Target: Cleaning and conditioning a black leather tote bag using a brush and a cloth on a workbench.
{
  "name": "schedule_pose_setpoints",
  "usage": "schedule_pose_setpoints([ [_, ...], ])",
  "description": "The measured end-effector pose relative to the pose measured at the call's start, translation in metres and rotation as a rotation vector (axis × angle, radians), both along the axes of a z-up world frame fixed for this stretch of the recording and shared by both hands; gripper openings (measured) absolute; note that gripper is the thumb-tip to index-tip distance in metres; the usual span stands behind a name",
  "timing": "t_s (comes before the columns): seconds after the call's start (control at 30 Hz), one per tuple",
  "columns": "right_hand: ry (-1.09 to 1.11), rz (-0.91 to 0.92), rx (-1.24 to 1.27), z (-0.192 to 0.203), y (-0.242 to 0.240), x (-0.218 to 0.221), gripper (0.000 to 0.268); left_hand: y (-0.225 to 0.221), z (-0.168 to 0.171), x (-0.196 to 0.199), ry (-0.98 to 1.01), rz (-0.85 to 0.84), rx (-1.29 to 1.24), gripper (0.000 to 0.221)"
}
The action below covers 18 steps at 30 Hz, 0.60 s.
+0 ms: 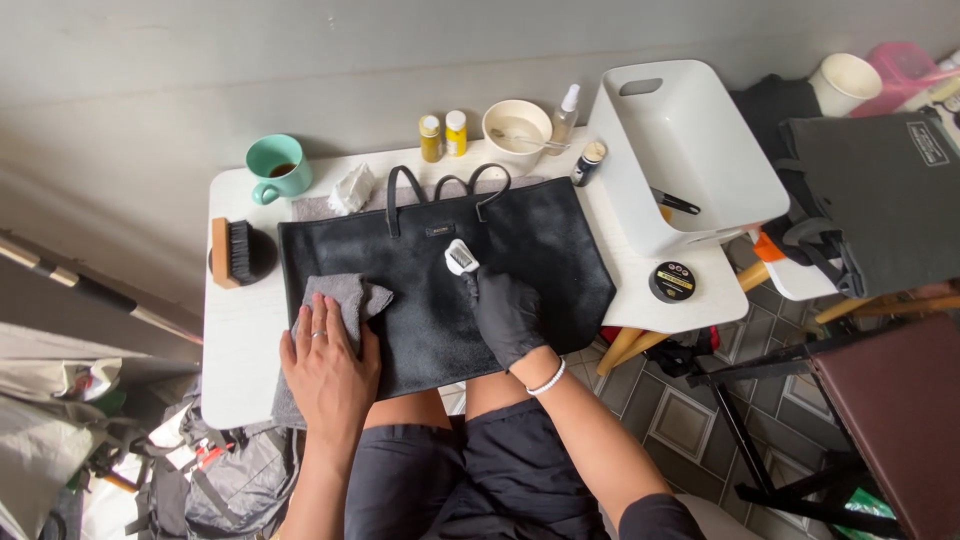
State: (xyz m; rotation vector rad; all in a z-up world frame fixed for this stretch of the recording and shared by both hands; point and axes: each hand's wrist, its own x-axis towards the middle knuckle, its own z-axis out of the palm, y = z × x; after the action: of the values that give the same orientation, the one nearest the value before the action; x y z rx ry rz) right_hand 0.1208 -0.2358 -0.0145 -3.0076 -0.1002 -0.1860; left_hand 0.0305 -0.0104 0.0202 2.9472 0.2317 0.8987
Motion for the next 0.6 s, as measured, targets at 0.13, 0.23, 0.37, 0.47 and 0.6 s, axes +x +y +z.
schedule_pose_setpoints([
  [0.13, -0.064, 0.057, -0.038, 0.001, 0.029, 0.007, 0.030, -0.001, 0.002, 0.000, 0.008, 0.026, -0.019, 0.056],
  [0.23, -0.104, 0.113, -0.067, 0.008, 0.045, -0.006, 0.026, 0.000, 0.005, 0.000, 0.012, 0.015, -0.027, 0.058],
  [0.37, -0.058, 0.140, -0.105, 0.019, 0.052, -0.037, 0.024, 0.001, 0.003, -0.001, 0.053, 0.027, -0.047, 0.057],
  [0.47, -0.063, 0.136, -0.131, 0.015, 0.041, -0.056, 0.025, 0.002, 0.005, -0.002, 0.089, 0.017, -0.061, 0.058],
  [0.6, 0.000, 0.151, -0.027, 0.032, 0.010, -0.078, 0.025, 0.004, 0.007, -0.003, 0.130, 0.004, -0.100, 0.061],
])
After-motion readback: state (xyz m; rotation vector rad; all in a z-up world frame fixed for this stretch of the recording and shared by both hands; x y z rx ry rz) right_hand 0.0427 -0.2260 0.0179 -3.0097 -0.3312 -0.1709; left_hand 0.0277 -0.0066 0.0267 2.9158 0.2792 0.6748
